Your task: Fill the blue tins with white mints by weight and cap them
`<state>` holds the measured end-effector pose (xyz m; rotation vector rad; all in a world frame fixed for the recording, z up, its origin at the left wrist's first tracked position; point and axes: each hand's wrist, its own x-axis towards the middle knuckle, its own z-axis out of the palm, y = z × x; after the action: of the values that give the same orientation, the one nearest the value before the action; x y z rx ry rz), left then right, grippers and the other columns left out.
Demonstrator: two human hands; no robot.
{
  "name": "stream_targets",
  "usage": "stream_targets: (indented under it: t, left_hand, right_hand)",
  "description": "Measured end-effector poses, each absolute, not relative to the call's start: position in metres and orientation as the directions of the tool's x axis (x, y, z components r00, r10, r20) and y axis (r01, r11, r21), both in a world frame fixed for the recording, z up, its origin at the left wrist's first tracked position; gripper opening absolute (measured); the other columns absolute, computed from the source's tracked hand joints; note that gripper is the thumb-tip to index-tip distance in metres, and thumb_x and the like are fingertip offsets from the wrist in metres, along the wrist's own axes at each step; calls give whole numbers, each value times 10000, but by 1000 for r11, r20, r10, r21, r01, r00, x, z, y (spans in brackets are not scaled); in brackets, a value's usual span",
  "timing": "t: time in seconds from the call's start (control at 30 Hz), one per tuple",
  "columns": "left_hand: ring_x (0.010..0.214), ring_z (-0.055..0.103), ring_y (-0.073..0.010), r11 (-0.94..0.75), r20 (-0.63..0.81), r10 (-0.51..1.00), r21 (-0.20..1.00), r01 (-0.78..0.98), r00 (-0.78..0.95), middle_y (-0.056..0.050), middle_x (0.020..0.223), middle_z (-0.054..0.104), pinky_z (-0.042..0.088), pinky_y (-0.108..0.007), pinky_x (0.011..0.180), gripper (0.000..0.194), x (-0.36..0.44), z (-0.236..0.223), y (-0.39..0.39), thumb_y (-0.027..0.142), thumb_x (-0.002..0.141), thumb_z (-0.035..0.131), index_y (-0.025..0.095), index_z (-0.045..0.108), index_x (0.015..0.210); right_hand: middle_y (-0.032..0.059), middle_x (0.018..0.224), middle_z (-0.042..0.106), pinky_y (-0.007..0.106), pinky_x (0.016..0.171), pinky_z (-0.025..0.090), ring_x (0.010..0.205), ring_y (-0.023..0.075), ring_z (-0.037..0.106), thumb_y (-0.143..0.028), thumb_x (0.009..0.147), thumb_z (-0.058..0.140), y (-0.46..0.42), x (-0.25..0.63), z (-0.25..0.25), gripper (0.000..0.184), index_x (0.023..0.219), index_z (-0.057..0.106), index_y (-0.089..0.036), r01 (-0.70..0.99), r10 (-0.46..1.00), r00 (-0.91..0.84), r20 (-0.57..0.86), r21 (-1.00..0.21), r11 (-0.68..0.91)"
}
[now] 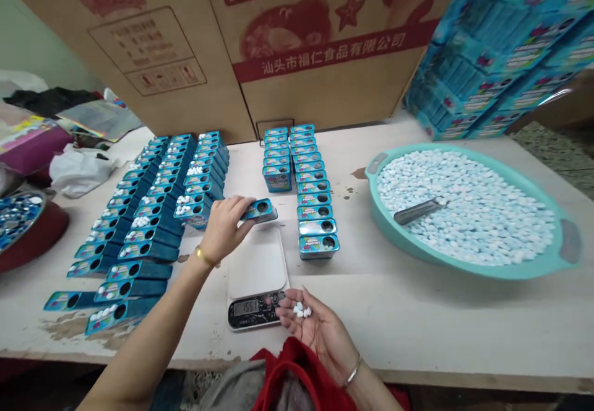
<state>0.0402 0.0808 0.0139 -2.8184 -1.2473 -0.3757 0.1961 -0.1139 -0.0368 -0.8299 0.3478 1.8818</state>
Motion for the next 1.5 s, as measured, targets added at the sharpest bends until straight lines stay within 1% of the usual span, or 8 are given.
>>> stream_targets:
  t: [0.23, 0.47, 0.63, 0.77, 0.97, 1.13, 1.33, 1.5]
  left_hand:
    - [1014, 510, -249, -703, 198, 702, 42, 710, 684, -91, 1133, 567, 340, -378, 799, 355, 95, -22, 164, 297, 844, 546, 218, 541, 1190]
    - [1152, 447, -263, -651, 401, 711, 65, 756, 577, -130, 1275, 494, 323, -389, 919, 492, 71, -17, 141, 411, 860, 526, 201, 443, 1298]
    - [1135, 458, -287, -340, 530, 810, 78, 937, 250, -140, 1200, 527, 339, -428, 925, 342, -6, -3, 100, 464, 840, 544, 188, 555, 1042]
    - [1162, 427, -351, -200, 412, 883, -104, 974, 225, -147, 1258, 498, 344, -512, 899, 251, -54, -12, 88, 402, 791, 618, 202, 602, 942]
    - [1230, 412, -294, -388, 322, 838, -218, 896, 441, -72, 1251, 532, 211, -554, 1056, 92, -49, 12, 71, 262, 856, 543, 207, 600, 807]
    - [914, 546, -212, -628, 133, 748, -176, 758, 651, -92, 1052, 584, 436, -362, 799, 190, 0, 57, 28, 324, 902, 487, 169, 589, 866]
    - [868, 558, -204, -754, -77, 654, -146, 640, 753, -77, 997, 589, 415, -313, 685, 157, 48, 48, 1, 256, 910, 468, 161, 592, 905]
    - [880, 562, -206, -773, -24, 634, -50, 633, 773, -79, 1011, 595, 426, -323, 717, 179, 47, 37, 4, 329, 887, 525, 161, 585, 903]
  right_hand:
    - [92, 796, 727, 243, 741, 555, 728, 144, 697, -221, 805, 647, -110, 208, -35, 143, 874, 673, -98, -905, 695, -217, -685, -126, -407]
    - [102, 801, 729, 247, 736, 561, 731, 154, 696, -204, 781, 668, -110, 209, -38, 152, 887, 686, -97, -899, 680, -265, -683, -80, -431]
    - [119, 801, 735, 249, 720, 571, 725, 166, 702, -174, 755, 691, -113, 207, -41, 145, 877, 699, -96, -876, 652, -320, -688, -47, -480]
    - [129, 797, 733, 249, 733, 571, 727, 170, 705, -157, 788, 648, -117, 202, -38, 129, 876, 702, -80, -856, 655, -350, -670, -56, -514]
    - [119, 775, 732, 241, 683, 576, 721, 170, 707, -159, 841, 574, -127, 200, -30, 155, 871, 700, -73, -849, 658, -305, -689, -117, -516]
    - [111, 765, 730, 235, 672, 577, 720, 167, 710, -182, 848, 569, -135, 203, -30, 166, 868, 696, -76, -850, 663, -272, -697, -148, -505]
    - [106, 769, 730, 233, 673, 578, 732, 163, 712, -201, 878, 526, -143, 204, -31, 203, 865, 696, -90, -835, 672, -270, -690, -179, -520]
    - [99, 753, 730, 222, 663, 578, 723, 157, 713, -192, 907, 464, -146, 207, -31, 257, 854, 696, -94, -845, 673, -260, -693, -173, -505]
